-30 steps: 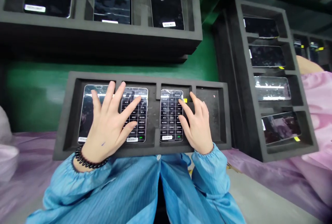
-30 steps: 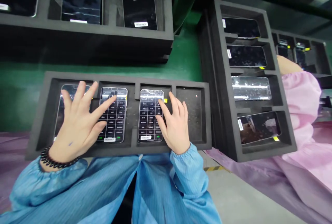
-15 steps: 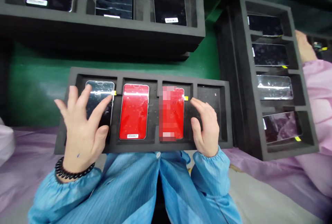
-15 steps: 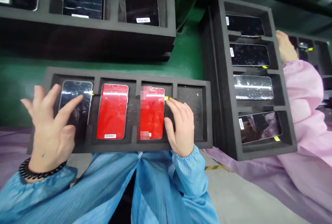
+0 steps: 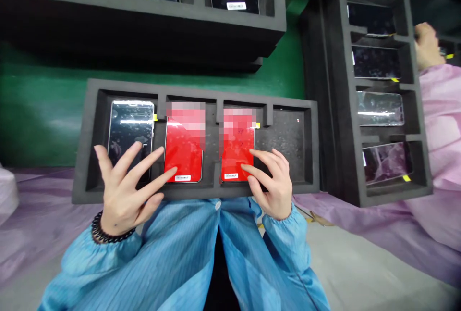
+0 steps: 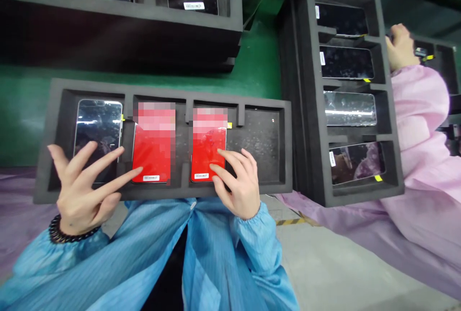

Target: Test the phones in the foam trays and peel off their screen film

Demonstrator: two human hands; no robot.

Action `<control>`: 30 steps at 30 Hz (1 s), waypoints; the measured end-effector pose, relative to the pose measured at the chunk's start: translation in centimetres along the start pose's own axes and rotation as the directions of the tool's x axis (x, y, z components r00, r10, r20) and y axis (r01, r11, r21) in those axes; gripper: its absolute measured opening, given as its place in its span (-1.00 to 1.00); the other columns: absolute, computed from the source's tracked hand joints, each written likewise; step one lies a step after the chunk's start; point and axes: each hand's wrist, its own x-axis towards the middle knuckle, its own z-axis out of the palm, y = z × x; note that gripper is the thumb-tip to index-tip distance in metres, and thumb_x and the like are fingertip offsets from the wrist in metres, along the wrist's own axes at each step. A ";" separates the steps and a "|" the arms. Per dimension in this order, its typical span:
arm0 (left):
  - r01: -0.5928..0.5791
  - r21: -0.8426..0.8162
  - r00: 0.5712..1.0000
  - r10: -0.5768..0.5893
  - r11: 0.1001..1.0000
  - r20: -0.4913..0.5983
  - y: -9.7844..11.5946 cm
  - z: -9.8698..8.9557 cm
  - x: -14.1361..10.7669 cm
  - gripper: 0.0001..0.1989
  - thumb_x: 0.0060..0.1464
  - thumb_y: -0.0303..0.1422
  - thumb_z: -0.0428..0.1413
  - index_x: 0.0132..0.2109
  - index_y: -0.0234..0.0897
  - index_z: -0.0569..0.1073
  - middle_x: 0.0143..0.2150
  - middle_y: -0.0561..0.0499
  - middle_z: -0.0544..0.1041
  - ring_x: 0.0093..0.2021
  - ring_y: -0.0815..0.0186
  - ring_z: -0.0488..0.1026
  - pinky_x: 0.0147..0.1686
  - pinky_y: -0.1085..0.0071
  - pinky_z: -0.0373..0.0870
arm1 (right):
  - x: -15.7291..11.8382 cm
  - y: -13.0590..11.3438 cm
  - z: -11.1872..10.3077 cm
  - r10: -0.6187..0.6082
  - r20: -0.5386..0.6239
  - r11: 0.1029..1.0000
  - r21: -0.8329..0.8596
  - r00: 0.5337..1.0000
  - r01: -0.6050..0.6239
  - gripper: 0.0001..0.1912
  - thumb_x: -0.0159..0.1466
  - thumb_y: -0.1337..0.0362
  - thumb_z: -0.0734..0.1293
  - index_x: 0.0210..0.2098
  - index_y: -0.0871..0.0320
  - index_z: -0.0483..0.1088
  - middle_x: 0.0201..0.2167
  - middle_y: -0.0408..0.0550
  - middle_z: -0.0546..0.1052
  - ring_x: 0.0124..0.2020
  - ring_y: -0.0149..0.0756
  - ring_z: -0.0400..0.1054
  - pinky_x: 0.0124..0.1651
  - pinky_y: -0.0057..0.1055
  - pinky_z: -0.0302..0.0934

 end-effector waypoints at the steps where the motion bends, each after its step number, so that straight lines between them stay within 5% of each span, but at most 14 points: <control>1: -0.039 0.000 0.999 0.039 0.999 0.020 0.0 -0.2 0.0 -0.55 0.40 -0.17 -0.16 0.35 0.21 0.25 0.50 0.24 0.11 0.52 0.13 -0.01 0.49 -0.20 -0.46 | 0.2 0.0 -0.2 -0.028 0.014 1.000 0.007 1.000 0.028 -0.81 0.34 0.35 0.31 -0.13 0.10 0.57 0.11 0.09 0.55 0.11 -0.09 0.43 0.30 0.05 0.22; 4: -0.117 0.029 0.992 0.116 0.993 0.042 -0.3 -0.6 -0.2 -0.52 0.39 -0.15 -0.20 0.38 0.14 0.23 0.51 0.17 0.09 0.53 0.13 -0.02 0.49 -0.21 -0.44 | 0.5 0.0 -0.7 -0.072 0.038 0.997 0.033 0.997 0.070 -0.83 0.32 0.33 0.34 -0.17 0.10 0.58 0.14 0.10 0.53 0.13 -0.07 0.41 0.28 0.07 0.23; 11: -0.183 0.135 0.982 0.187 0.974 -0.013 -1.7 -1.1 -2.4 -0.46 0.27 -0.13 -0.09 0.35 0.03 0.34 0.26 -0.08 0.49 0.38 0.01 0.25 0.48 -0.23 -0.21 | -0.3 -0.2 -0.3 -0.201 0.076 0.979 0.041 0.977 0.198 -0.80 0.32 0.24 0.31 -0.14 0.02 0.57 0.10 -0.01 0.57 0.07 -0.12 0.42 0.22 0.03 0.27; 16: -0.117 0.122 0.992 0.111 0.986 0.058 -1.8 -1.2 -2.9 -0.37 0.23 0.05 -0.10 0.39 0.10 0.24 0.43 -0.03 0.27 0.40 -0.05 0.18 0.45 -0.29 -0.15 | -0.9 -0.2 0.0 -0.229 0.155 0.972 -0.021 0.961 0.235 -0.63 0.35 0.09 0.24 0.08 -0.04 0.50 0.19 -0.01 0.51 0.12 -0.11 0.40 0.24 0.03 0.23; 19: -0.105 0.118 0.984 0.085 0.987 0.158 -1.6 -1.3 -2.7 -0.40 0.24 0.07 -0.08 0.37 0.14 0.27 0.42 -0.03 0.29 0.41 -0.09 0.17 0.43 -0.34 -0.15 | -0.8 -0.1 -0.1 -0.241 0.223 0.966 -0.035 0.945 0.255 -0.62 0.36 0.09 0.24 0.11 -0.02 0.47 0.21 0.02 0.50 0.14 -0.11 0.39 0.26 0.02 0.22; 27: -0.100 0.084 0.994 0.096 0.991 0.049 -1.6 -1.1 -2.8 -0.26 0.24 0.09 -0.10 0.47 0.02 0.02 0.54 -0.04 0.01 0.48 -0.05 0.05 0.44 -0.29 -0.07 | -0.8 0.2 0.2 -0.242 0.121 0.969 0.080 0.963 0.233 -0.30 0.35 0.03 0.22 0.42 0.08 0.06 0.23 0.13 0.47 0.16 -0.06 0.39 0.22 0.03 0.25; 30: -0.113 0.065 0.993 0.110 0.991 0.053 -1.6 -1.2 -2.7 -0.23 0.21 0.06 -0.03 0.48 0.07 -0.03 0.56 -0.02 -0.04 0.51 -0.05 -0.01 0.43 -0.31 -0.08 | -0.9 0.1 0.2 -0.252 0.146 0.968 0.042 0.957 0.249 -0.38 0.35 0.03 0.23 0.36 0.01 0.17 0.29 0.11 0.41 0.18 -0.06 0.37 0.23 0.04 0.24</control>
